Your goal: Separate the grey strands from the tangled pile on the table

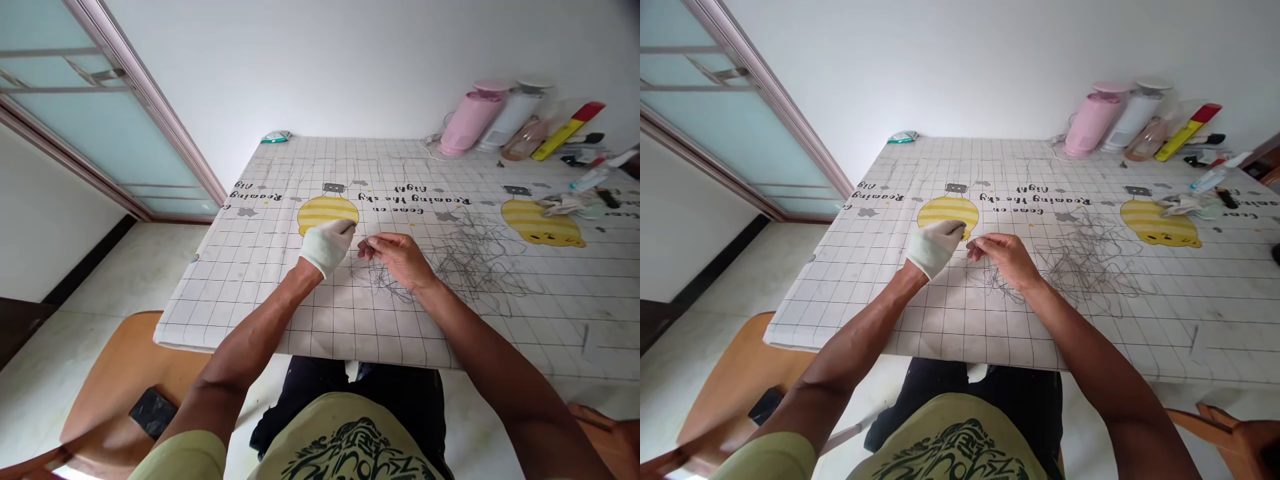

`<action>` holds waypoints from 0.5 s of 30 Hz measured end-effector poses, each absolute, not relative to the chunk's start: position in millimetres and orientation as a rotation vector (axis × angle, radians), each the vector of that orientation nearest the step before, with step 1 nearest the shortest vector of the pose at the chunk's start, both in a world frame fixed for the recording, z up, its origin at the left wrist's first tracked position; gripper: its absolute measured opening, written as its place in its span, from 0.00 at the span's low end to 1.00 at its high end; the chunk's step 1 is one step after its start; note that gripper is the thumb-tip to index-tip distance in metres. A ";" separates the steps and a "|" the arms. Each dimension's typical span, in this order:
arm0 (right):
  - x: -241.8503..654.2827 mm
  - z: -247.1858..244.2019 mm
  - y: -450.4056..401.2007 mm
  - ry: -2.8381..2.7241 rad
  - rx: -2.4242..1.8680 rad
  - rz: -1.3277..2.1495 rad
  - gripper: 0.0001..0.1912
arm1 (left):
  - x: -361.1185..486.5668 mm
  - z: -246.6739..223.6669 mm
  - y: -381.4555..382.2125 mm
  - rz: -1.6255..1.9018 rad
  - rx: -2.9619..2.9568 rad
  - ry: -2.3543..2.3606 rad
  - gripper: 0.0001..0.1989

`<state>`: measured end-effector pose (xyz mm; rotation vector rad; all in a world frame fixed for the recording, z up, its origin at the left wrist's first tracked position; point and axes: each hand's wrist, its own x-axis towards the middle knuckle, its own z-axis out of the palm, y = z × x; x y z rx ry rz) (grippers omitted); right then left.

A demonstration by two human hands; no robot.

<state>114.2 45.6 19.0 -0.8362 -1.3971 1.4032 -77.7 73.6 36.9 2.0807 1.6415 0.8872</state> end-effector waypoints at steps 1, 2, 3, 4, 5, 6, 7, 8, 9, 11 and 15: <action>113.9 18.5 45.9 -1.358 -0.793 1.445 0.11 | -79.0 39.3 73.4 0.926 2.018 1.653 0.15; 113.4 17.8 46.1 -1.331 -0.766 1.476 0.10 | -80.1 41.7 72.9 0.965 1.959 1.658 0.14; 112.9 16.9 46.1 -1.313 -0.751 1.499 0.09 | -80.9 44.2 72.2 0.997 1.907 1.662 0.14; 112.3 15.6 46.1 -1.301 -0.742 1.517 0.09 | -81.4 46.5 71.2 1.018 1.867 1.665 0.14; 111.6 14.1 46.0 -1.293 -0.736 1.531 0.09 | -81.6 48.6 70.0 1.028 1.841 1.666 0.15; 110.9 12.4 45.9 -1.287 -0.729 1.544 0.10 | -81.6 50.4 68.7 1.032 1.824 1.666 0.16; 110.0 10.8 45.6 -1.282 -0.721 1.554 0.11 | -81.5 51.9 67.5 1.033 1.814 1.664 0.16; 109.0 9.5 45.2 -1.277 -0.711 1.562 0.11 | -81.3 53.2 66.3 1.032 1.807 1.660 0.16; 107.9 8.7 44.6 -1.272 -0.701 1.567 0.11 | -81.1 54.3 65.4 1.031 1.800 1.658 0.16; 105.2 9.3 42.8 -1.272 -0.696 1.559 0.10 | -80.8 56.2 64.3 1.030 1.780 1.651 0.16; 98.9 17.1 36.6 -1.324 -0.711 1.505 0.06 | -81.6 58.0 65.6 1.016 1.713 1.614 0.15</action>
